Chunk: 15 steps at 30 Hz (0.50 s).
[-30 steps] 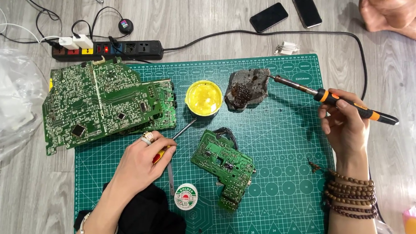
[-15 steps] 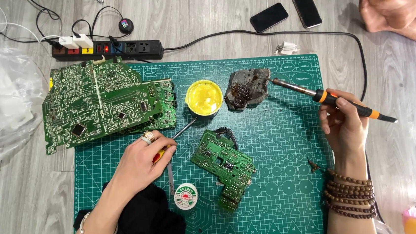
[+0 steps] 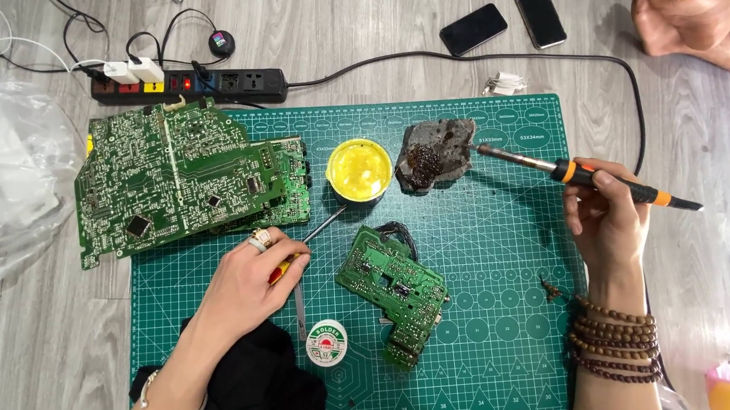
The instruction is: Soldering electronic components onto a printed circuit board using a soldering iron and flux.
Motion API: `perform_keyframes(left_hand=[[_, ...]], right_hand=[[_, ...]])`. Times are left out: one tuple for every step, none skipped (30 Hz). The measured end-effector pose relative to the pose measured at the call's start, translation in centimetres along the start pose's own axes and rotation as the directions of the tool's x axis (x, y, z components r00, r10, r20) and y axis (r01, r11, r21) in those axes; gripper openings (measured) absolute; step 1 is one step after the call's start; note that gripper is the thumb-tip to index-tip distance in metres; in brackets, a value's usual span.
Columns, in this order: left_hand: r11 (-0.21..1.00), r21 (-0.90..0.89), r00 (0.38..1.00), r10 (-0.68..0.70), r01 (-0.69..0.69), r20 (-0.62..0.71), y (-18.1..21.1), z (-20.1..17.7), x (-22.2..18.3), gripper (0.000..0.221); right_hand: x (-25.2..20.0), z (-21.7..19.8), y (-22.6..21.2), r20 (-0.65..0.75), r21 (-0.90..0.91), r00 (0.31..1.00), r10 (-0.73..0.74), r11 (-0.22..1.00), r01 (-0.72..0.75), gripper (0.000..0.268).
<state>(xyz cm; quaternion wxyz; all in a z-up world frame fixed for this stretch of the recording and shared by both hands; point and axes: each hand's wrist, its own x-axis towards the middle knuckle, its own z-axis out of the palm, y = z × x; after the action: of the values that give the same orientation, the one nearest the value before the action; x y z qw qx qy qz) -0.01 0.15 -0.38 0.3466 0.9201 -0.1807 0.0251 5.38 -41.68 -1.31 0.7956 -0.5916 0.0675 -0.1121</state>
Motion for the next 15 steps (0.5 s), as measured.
perform_keyframes(left_hand=[[1.000,-0.001,1.000,-0.001,0.001,-0.003,-0.01,-0.03,0.01,0.008],[1.000,0.000,1.000,0.000,0.000,-0.003,0.00,-0.06,0.03,0.008],[1.000,-0.002,1.000,-0.003,0.003,-0.004,0.01,-0.05,0.03,0.008],[1.000,-0.004,1.000,-0.005,0.005,-0.005,0.02,-0.03,0.02,0.008],[1.000,-0.005,1.000,-0.006,0.006,-0.004,0.03,-0.05,0.00,0.008],[1.000,-0.001,1.000,-0.004,0.004,-0.006,0.05,-0.05,-0.02,0.008],[1.000,0.004,1.000,0.000,0.000,-0.008,0.06,-0.07,0.06,0.009],[1.000,0.004,1.000,0.002,-0.002,-0.006,0.08,-0.01,0.06,0.009],[1.000,-0.002,1.000,0.001,-0.001,-0.010,0.09,-0.01,0.05,0.008],[1.000,-0.009,1.000,0.000,-0.001,-0.014,0.09,-0.02,0.02,0.008],[1.000,-0.009,1.000,0.000,0.000,-0.016,0.08,-0.03,0.02,0.008],[1.000,-0.006,1.000,-0.003,0.003,-0.012,0.06,-0.04,0.02,0.008],[1.000,-0.004,1.000,-0.006,0.006,-0.005,0.05,-0.03,0.00,0.009],[1.000,-0.004,1.000,-0.007,0.007,-0.006,0.05,-0.01,0.01,0.009],[1.000,0.002,1.000,-0.008,0.008,-0.005,0.05,-0.01,0.00,0.009]], right_hand=[[0.04,-0.04,0.07,0.017,-0.031,1.000,-0.001,1.000,0.001,0.022],[0.04,-0.11,0.06,0.017,-0.030,1.000,-0.001,1.000,0.002,0.022],[0.09,-0.17,0.02,-0.003,-0.015,1.000,-0.001,1.000,0.001,0.022],[0.13,-0.23,0.00,-0.023,0.000,1.000,-0.001,1.000,0.001,0.022],[0.10,-0.07,-0.04,-0.024,-0.001,1.000,0.000,1.000,0.000,0.022],[0.07,0.07,-0.09,-0.024,-0.007,1.000,0.001,1.000,-0.001,0.022],[0.04,0.19,-0.13,-0.026,-0.013,1.000,0.001,1.000,-0.001,0.022],[0.00,0.02,-0.12,-0.029,-0.012,1.000,0.000,1.000,-0.001,0.022],[0.04,-0.07,-0.09,-0.029,-0.020,1.000,0.010,1.000,-0.011,0.022],[0.05,-0.14,-0.06,-0.029,-0.028,0.999,0.020,0.999,-0.020,0.021],[0.12,-0.19,-0.04,-0.027,-0.028,0.999,0.019,0.999,-0.019,0.021],[0.18,-0.23,-0.01,-0.049,-0.001,0.999,0.018,1.000,-0.018,0.022],[0.17,-0.33,0.01,-0.073,0.025,0.997,0.019,1.000,-0.017,0.022],[0.29,-0.41,0.14,-0.073,0.024,0.997,0.019,1.000,-0.017,0.022],[0.36,-0.50,0.31,-0.080,0.054,0.997,0.018,0.998,-0.014,0.022]])
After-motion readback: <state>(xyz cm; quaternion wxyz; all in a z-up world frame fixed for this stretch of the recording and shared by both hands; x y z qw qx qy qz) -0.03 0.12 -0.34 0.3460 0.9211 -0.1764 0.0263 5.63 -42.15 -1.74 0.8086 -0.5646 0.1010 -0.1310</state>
